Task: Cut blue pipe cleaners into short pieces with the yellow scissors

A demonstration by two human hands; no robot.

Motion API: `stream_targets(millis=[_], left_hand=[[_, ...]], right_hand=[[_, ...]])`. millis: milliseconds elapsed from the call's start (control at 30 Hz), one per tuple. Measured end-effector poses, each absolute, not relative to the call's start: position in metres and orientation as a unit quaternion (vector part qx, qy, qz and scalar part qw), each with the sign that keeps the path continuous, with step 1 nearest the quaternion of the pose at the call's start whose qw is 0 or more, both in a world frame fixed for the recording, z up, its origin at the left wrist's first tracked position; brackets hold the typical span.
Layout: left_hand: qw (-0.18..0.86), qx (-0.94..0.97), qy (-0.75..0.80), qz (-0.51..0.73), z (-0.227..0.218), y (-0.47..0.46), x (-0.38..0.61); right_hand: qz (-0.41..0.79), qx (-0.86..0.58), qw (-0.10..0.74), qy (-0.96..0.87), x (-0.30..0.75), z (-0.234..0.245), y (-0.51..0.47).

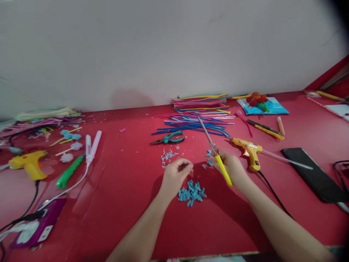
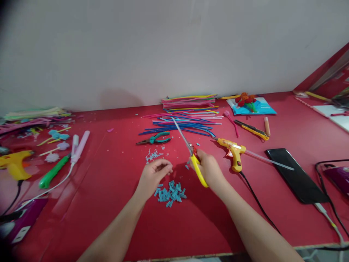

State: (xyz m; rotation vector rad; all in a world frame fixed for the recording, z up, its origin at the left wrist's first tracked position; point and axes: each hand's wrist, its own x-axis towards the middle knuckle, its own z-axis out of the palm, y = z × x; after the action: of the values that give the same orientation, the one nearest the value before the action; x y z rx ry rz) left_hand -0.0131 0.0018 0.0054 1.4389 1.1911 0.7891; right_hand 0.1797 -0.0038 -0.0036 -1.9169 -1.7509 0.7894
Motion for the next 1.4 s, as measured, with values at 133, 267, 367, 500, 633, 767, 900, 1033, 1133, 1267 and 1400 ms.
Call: stream_targets(millis=[133,267,367,500,633,767,900,1033,1133,1267,1400], left_hand=[[0.434,0.647,0.517,0.354,0.006,0.01,-0.022],[0.346,0.715,0.515,0.323,-0.003,0.014,-0.024],[0.351,0.714,0.526,0.301,-0.007,0.016,-0.024],[0.367,0.785,0.452,0.212,0.0,0.013,-0.025],[0.326,0.855,0.373,0.154,0.007,0.005,-0.019],[0.269,0.896,0.334,0.113,0.004,-0.003,-0.01],[0.219,0.916,0.327,0.08,0.002,-0.006,-0.005],[0.193,0.928,0.314,0.061,0.004,-0.007,-0.006],[0.201,0.924,0.319,0.066,0.004,-0.008,-0.006],[0.204,0.924,0.317,0.062,0.001,-0.011,-0.003],[0.229,0.912,0.333,0.074,0.001,-0.012,0.0]], right_hand=[[0.213,-0.721,0.125,-0.648,0.204,-0.002,0.003],[0.164,-0.733,0.048,-0.659,0.204,-0.008,0.003],[0.136,-0.738,0.019,-0.661,0.199,-0.012,0.002],[0.105,-0.75,0.023,-0.652,0.199,-0.009,0.002],[0.089,-0.756,0.055,-0.646,0.202,-0.002,0.0],[0.087,-0.751,0.079,-0.649,0.199,0.001,-0.004],[0.089,-0.74,0.098,-0.66,0.192,0.002,-0.008],[0.091,-0.723,0.113,-0.675,0.186,0.005,-0.011],[0.097,-0.713,0.124,-0.684,0.184,0.006,-0.014],[0.113,-0.705,0.144,-0.685,0.183,0.007,-0.016],[0.144,-0.699,0.177,-0.678,0.183,0.005,-0.016]])
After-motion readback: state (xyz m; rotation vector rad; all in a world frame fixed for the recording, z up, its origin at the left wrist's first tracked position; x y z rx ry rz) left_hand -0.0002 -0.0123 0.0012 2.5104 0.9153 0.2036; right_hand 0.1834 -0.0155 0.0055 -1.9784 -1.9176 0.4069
